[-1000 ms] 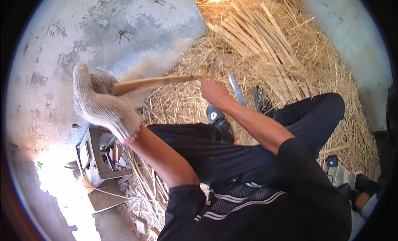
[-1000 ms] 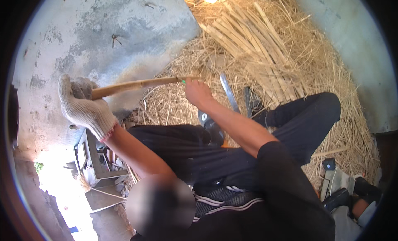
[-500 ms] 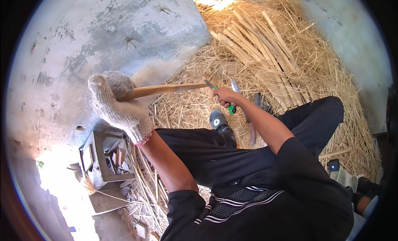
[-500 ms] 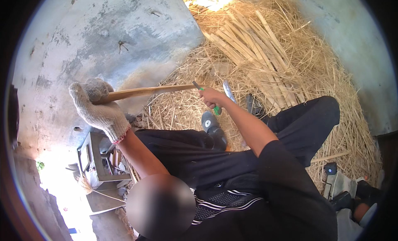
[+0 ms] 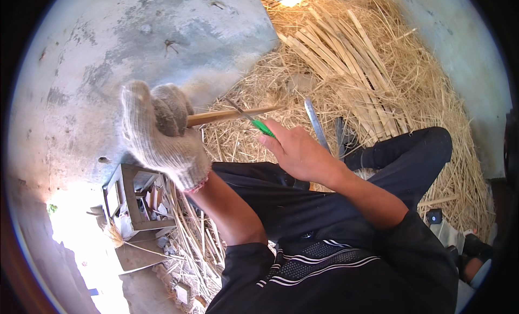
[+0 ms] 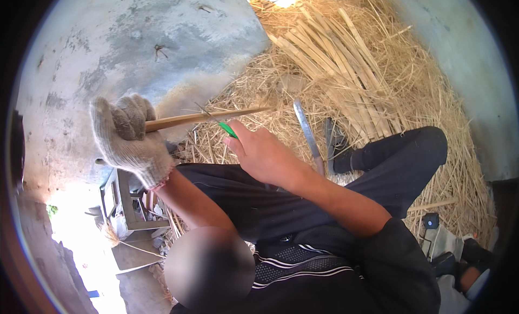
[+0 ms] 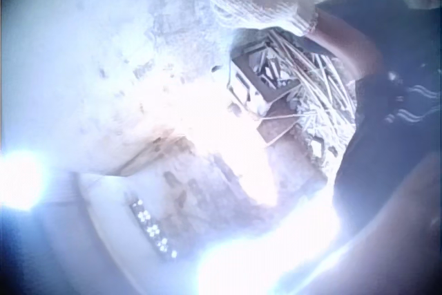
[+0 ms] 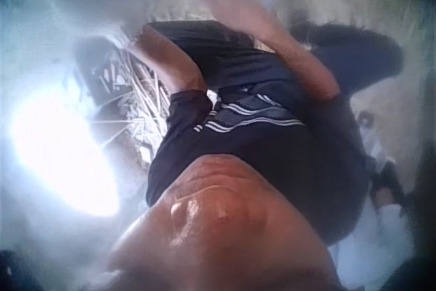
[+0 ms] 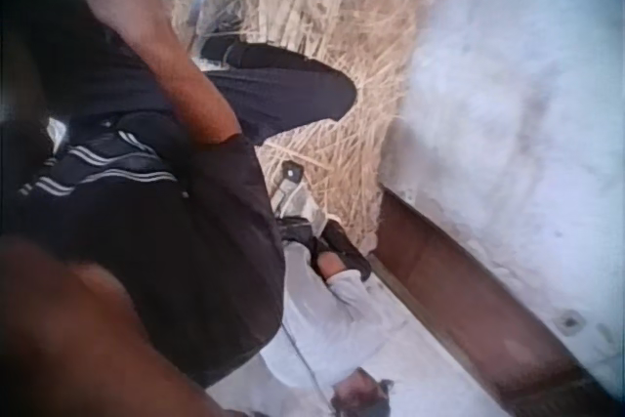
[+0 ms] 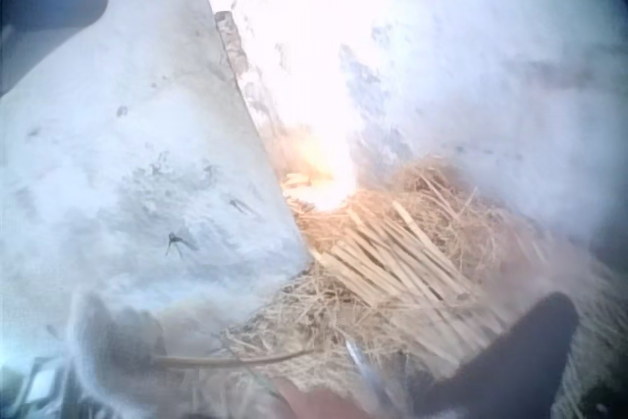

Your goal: The person sits on a straw-covered floor and uses a green utility knife to shave the surface of a long bamboo stick held in their left hand. They repeatedly scrape the knife along the stick to remove the outer layer, occasionally adjusting their grip on the stick.

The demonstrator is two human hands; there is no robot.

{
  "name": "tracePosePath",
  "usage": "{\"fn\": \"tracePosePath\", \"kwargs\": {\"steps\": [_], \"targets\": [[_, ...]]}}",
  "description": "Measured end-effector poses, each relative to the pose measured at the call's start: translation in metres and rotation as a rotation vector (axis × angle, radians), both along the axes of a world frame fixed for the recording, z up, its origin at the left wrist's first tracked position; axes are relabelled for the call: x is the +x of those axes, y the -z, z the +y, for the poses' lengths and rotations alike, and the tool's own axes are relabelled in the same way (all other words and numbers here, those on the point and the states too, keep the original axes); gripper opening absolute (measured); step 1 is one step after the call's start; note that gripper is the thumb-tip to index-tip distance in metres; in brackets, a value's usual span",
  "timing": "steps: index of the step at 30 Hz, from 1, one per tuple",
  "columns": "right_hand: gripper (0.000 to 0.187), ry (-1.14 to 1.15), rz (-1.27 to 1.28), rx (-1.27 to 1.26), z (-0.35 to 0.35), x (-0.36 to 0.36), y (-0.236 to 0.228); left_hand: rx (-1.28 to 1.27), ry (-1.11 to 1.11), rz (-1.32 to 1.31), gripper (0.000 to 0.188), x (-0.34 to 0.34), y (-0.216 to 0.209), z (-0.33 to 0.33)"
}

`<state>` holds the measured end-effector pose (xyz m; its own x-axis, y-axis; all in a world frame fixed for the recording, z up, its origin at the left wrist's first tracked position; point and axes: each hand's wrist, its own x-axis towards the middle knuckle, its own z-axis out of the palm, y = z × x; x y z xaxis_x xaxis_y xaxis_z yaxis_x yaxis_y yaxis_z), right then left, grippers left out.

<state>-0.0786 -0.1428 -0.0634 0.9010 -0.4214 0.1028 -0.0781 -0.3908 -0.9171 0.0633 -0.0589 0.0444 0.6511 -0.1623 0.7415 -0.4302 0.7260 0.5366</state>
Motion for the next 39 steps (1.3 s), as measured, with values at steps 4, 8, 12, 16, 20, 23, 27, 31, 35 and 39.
{"fn": "tracePosePath", "kwargs": {"steps": [4,8,12,16,20,23,27,31,35,39], "targets": [[0.030,0.037,-0.016,0.095,0.007,-0.011,-0.001,0.137,-0.119,-0.064,0.047,-0.005,0.021,-0.005],[0.026,0.017,-0.151,0.026,0.029,-0.021,-0.026,0.199,-0.144,-0.120,0.043,-0.006,0.024,0.003],[0.020,0.172,-0.085,-0.197,0.030,-0.017,-0.004,0.277,-0.126,-0.183,0.038,-0.009,0.026,0.010],[0.020,0.088,-0.061,-0.183,0.041,-0.029,-0.029,0.299,0.111,-0.411,0.035,-0.010,0.015,0.018],[0.020,0.124,-0.021,-0.286,0.041,-0.030,-0.021,0.315,-0.172,-0.355,0.034,-0.002,0.034,0.023],[0.021,0.160,-0.026,-0.380,0.039,-0.029,-0.017,0.371,-0.209,-0.389,0.033,-0.002,0.032,0.031],[0.021,0.124,-0.067,-0.281,0.046,-0.033,-0.040,0.395,0.102,-0.645,0.032,-0.009,0.012,0.023],[0.021,0.207,0.086,-0.325,0.034,-0.022,0.012,0.380,0.013,-0.590,0.032,-0.013,0.020,0.023],[0.016,0.241,0.109,-0.482,0.036,-0.012,0.025,0.374,-0.321,-0.342,0.035,0.000,0.039,0.039],[0.020,0.218,0.692,-0.270,-0.051,-0.046,0.217,0.401,-0.335,-0.381,0.038,-0.001,0.024,0.035]]}}
